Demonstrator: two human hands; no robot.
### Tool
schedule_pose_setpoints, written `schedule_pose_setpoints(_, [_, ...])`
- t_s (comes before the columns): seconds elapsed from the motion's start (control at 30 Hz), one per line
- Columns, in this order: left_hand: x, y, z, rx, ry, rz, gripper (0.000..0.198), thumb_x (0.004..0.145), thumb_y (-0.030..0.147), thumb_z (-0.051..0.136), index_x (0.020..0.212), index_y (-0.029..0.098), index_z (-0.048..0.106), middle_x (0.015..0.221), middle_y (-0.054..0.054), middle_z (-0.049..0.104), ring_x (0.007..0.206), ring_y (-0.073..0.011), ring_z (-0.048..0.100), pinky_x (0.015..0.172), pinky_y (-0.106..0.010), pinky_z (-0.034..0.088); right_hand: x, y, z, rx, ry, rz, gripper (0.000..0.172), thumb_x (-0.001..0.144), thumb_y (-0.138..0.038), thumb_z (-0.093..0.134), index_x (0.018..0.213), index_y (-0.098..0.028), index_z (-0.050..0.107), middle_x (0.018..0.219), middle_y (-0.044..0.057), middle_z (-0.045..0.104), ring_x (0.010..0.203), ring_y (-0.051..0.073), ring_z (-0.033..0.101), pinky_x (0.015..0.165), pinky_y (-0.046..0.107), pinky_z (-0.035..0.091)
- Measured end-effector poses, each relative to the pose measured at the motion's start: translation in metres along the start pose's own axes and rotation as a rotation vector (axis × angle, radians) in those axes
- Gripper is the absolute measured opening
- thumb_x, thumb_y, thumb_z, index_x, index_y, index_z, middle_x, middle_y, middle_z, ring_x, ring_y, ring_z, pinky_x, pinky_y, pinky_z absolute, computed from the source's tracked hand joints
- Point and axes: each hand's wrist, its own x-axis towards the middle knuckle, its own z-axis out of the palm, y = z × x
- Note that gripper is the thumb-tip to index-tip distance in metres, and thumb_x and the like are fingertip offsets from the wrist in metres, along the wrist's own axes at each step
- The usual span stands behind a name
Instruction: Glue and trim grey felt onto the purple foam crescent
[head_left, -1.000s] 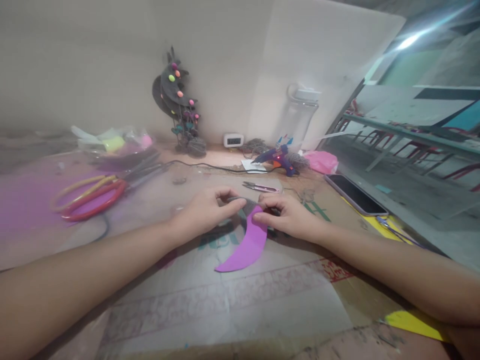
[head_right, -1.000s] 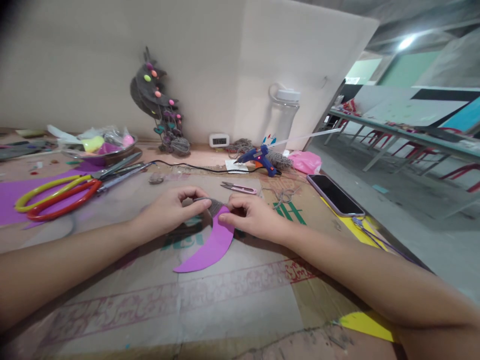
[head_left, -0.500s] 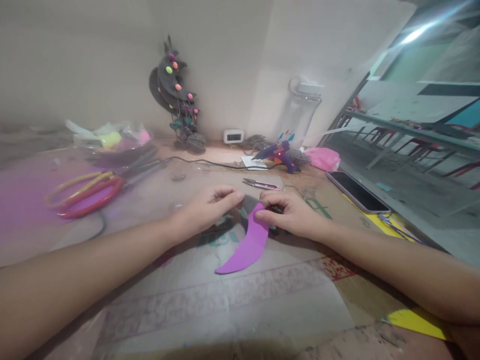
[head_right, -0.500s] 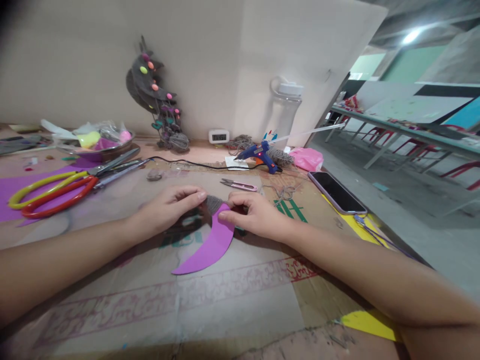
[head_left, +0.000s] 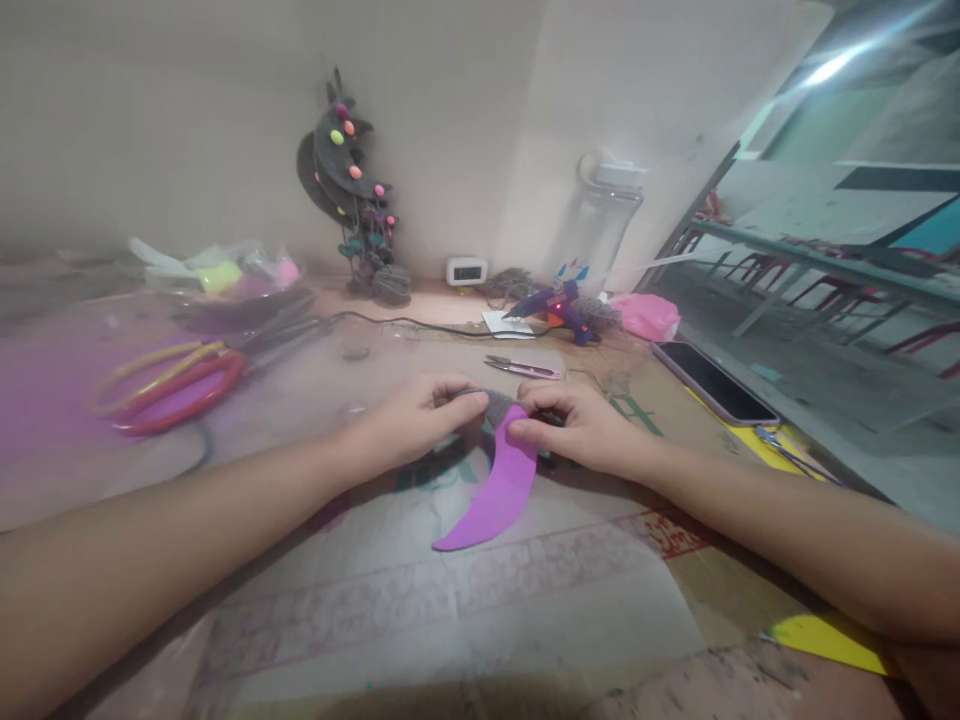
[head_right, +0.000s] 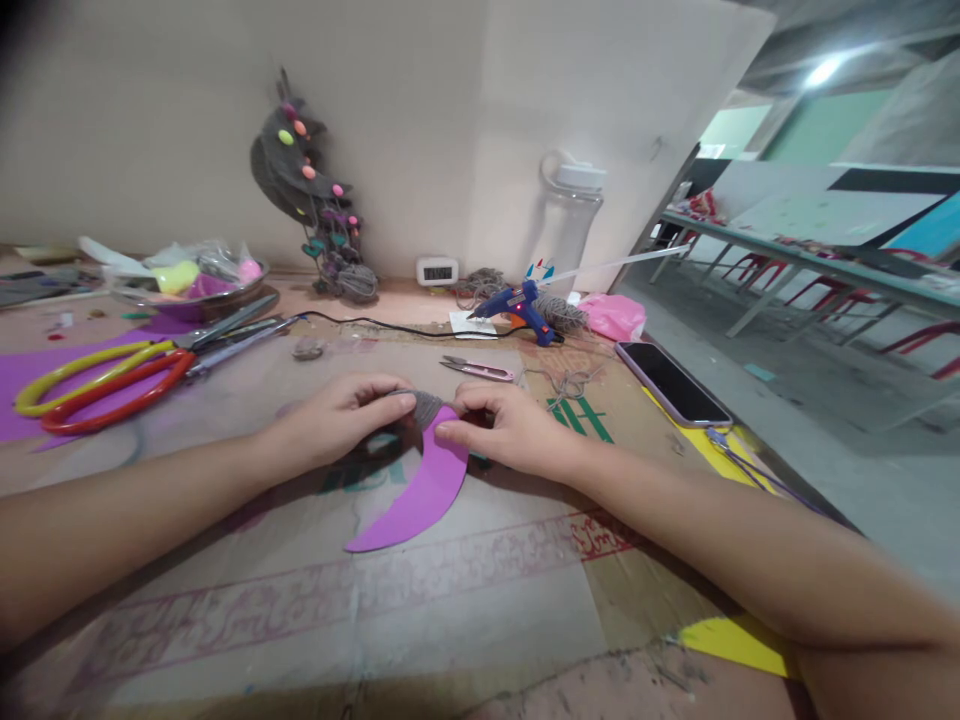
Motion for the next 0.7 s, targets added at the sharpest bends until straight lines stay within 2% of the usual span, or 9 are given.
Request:
schedule_pose_setpoints(0.2, [0.0008,-0.0029,-0.0019,-0.045,0.028,0.087,0.033,0.090,0.045,0.048,0.076,0.018,0.059,0.074,0.000,0.061,0.071,-0.0139,0.056,0.065,-0.025,0.043,0.0010,-0.0009,0.0003,0.004,0.019,0.002,0.030,0.087,-0.033,0.060,0.063,-0.017,0.052,0.061,-0.004,0.042,0.061,0.010,0.043,0.060,0.024,0.035])
schedule_pose_setpoints(0.4, [0.0009,-0.0010,0.0012,-0.041,0.013,-0.014,0.026,0.084,0.043,0.058,0.088,0.018,0.063,0.076,-0.001,0.067,0.069,-0.0151,0.061,0.058,-0.024,0.044,0.0011,-0.0005,0.0002,-0.009,0.021,0.014,0.031,0.087,-0.035,0.059,0.062,-0.017,0.052,0.061,-0.004,0.044,0.060,0.010,0.045,0.059,0.024,0.036])
schedule_pose_setpoints(0.57, [0.0014,-0.0026,0.0020,-0.021,0.014,-0.048,0.027,0.083,0.043,0.058,0.088,0.017,0.063,0.071,-0.001,0.066,0.061,-0.0136,0.058,0.051,-0.023,0.041,0.0008,-0.0025,-0.0007,-0.021,0.018,0.026,0.031,0.087,-0.036,0.059,0.062,-0.017,0.053,0.060,-0.004,0.044,0.060,0.009,0.044,0.058,0.024,0.035])
schedule_pose_setpoints(0.7, [0.0032,-0.0027,0.0008,-0.028,-0.005,-0.050,0.021,0.082,0.038,0.059,0.089,0.019,0.063,0.072,0.000,0.066,0.062,-0.0128,0.059,0.052,-0.022,0.041,0.0008,-0.0042,-0.0009,-0.021,0.011,0.033,0.031,0.087,-0.035,0.058,0.062,-0.017,0.053,0.060,-0.004,0.044,0.059,0.009,0.044,0.058,0.024,0.035])
